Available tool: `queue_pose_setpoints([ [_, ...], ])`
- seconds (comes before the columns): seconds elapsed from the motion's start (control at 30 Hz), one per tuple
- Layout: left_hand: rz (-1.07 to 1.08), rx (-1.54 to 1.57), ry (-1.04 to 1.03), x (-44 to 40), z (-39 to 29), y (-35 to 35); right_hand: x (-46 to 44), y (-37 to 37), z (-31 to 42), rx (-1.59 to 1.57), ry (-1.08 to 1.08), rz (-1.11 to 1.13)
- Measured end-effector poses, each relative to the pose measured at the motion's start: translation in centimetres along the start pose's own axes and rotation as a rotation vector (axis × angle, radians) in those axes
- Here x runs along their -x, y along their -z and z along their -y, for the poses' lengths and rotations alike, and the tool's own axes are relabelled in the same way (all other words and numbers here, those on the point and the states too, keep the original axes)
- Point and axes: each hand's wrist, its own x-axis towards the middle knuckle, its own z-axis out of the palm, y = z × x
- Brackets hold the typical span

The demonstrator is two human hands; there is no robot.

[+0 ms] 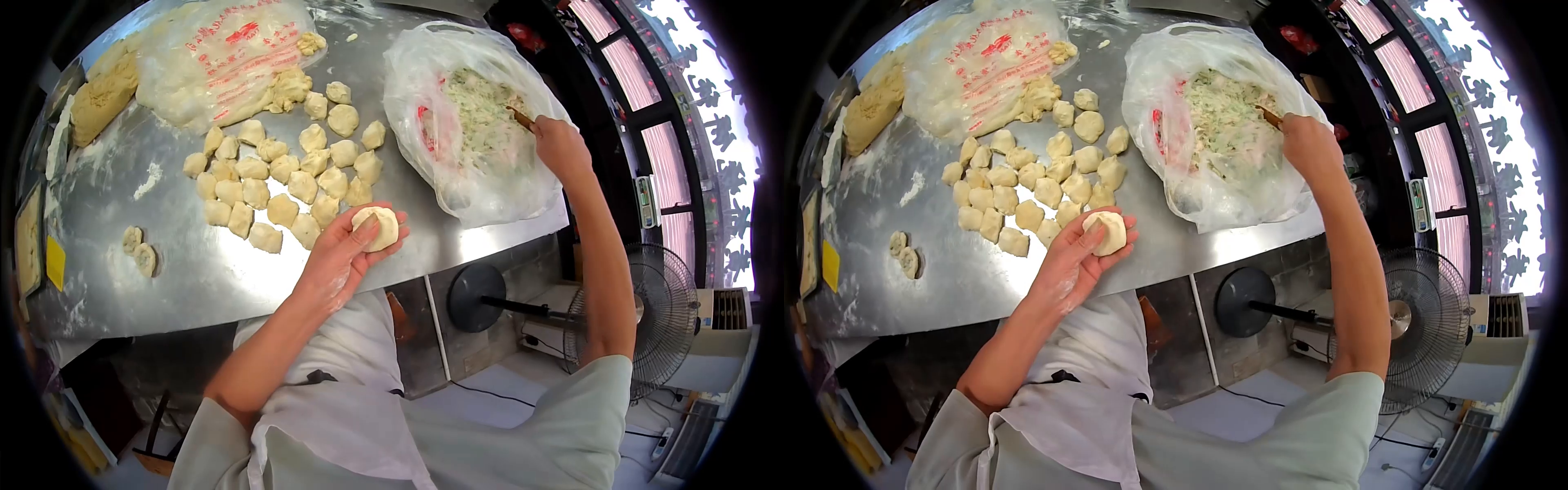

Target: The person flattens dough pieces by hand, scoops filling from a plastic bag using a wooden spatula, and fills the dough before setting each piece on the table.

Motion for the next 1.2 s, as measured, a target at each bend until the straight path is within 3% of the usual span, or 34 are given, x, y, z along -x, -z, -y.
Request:
queue_pose_setpoints([
  [0.37, -0.071, 0.017, 0.070, 0.7, 1.3, 2.2, 0.2, 0.8, -0.4, -0.014, 0.089, 0.029],
  [0.87, -0.077, 0.032, 0.067, 2.4, 0.2, 2.9, 1.0, 2.4, 4.6, 0.061, 0.063, 0.147],
  [1.07, -0.071, 0.054, 0.033, 2.5, -0.3, 2.4, 3.3, 2.4, 5.5, -0.169, 0.095, 0.147],
  [1.1, -0.065, 0.055, 0.031, 2.6, -0.6, 2.4, 3.9, 2.4, 5.7, -0.222, 0.038, 0.035],
  [1.2, -0.044, 0.075, 0.000, 2.5, -1.4, 2.5, 5.5, 4.7, 6.1, -0.531, -0.180, 0.068],
])
